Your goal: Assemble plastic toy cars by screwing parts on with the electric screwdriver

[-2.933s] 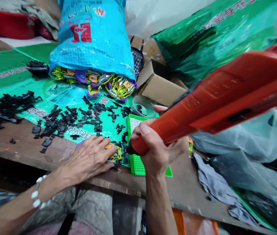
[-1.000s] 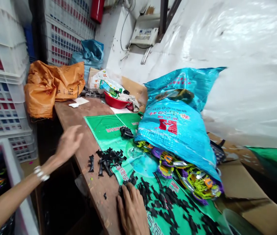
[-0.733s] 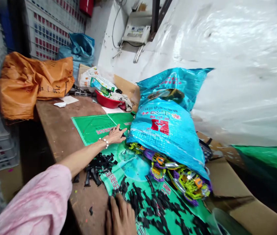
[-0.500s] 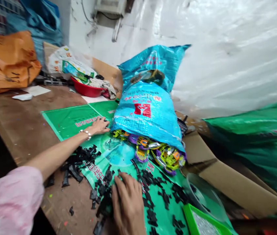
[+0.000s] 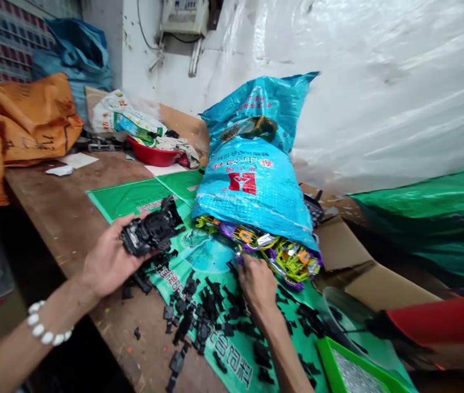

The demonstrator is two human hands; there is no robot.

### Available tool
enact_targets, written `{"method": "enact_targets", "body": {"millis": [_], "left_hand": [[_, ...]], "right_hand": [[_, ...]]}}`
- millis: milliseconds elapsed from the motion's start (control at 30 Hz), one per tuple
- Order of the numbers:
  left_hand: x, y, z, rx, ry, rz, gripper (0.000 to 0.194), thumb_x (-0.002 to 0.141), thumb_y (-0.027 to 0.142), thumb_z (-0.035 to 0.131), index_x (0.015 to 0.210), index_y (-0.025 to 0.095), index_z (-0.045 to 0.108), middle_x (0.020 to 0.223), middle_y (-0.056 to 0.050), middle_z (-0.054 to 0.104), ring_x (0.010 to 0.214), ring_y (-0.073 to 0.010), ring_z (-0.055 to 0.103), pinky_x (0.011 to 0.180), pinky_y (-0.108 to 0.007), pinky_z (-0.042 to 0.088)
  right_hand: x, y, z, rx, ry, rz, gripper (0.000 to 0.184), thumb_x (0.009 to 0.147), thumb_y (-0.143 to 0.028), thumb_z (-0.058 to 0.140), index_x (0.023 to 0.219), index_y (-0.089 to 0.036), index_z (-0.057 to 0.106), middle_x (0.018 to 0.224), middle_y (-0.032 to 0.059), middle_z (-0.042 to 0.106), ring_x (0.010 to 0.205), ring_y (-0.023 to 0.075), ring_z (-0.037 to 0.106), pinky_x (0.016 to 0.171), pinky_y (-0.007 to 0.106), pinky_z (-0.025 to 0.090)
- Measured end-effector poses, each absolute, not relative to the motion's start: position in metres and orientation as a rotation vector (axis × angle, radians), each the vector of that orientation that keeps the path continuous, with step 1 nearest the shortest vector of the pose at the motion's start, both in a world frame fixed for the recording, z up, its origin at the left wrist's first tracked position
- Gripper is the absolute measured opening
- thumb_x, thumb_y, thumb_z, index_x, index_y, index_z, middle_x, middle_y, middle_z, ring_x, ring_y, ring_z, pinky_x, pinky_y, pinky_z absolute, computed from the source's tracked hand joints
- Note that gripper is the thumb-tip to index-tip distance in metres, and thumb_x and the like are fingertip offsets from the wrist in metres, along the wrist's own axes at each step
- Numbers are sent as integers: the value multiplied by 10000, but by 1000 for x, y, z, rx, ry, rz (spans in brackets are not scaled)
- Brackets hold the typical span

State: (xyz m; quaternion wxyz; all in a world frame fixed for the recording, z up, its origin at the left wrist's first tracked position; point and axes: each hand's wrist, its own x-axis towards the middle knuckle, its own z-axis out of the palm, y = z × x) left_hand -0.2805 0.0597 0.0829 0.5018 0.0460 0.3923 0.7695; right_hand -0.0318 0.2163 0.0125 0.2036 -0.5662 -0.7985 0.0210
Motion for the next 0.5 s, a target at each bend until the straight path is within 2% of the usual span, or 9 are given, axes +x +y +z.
{"method": "enact_targets", "body": {"millis": [100,167,300,400,467,500], "left_hand": [[-251,34,65,-7,757,1835,318,878,204,482,1141,146,652,1125,-106,716,959,-226,680,791,-389,598],[-231,24,53,-43,674,1784,439,825,166,538,1257,188,609,1154,-98,713,965,-213,682,797,-357,590],[-197,12,37,-10,594,1740,715,640,77,661,1323,262,558,1176,-29,713,927,-175,686,783,-278,573],[-175,7,32,86,603,1698,835,572,73,691,1356,302,516,1171,-1,714,807,-156,678,693,-258,564],[-160,5,31,135,628,1680,856,574,110,721,1373,315,495,1173,-2,713,836,-172,676,683,-257,555],[-152,5,31,156,650,1676,867,578,133,743,1383,321,483,1183,-4,709,892,-188,675,706,-261,553]], "right_hand": [[-16,192,40,-1535,-2106,281,182,800,-337,612,723,-180,662,585,15,549,567,144,457,571,282,345],[-4,176,56,-1471,-2007,454,295,764,-463,631,698,-177,658,532,-7,513,517,128,421,542,276,340],[17,144,78,-1351,-1632,736,564,727,-645,602,959,-138,692,755,42,674,635,146,575,593,274,468],[27,110,83,-1204,-1174,1089,647,592,-580,769,1052,-131,690,897,80,721,636,135,616,481,219,452],[29,81,78,-1062,-868,1381,583,537,-449,861,1027,-169,716,946,81,737,641,130,643,414,175,413],[27,66,73,-1005,-791,1507,539,554,-405,870,1026,-190,724,963,80,744,665,139,662,415,173,426]]}}
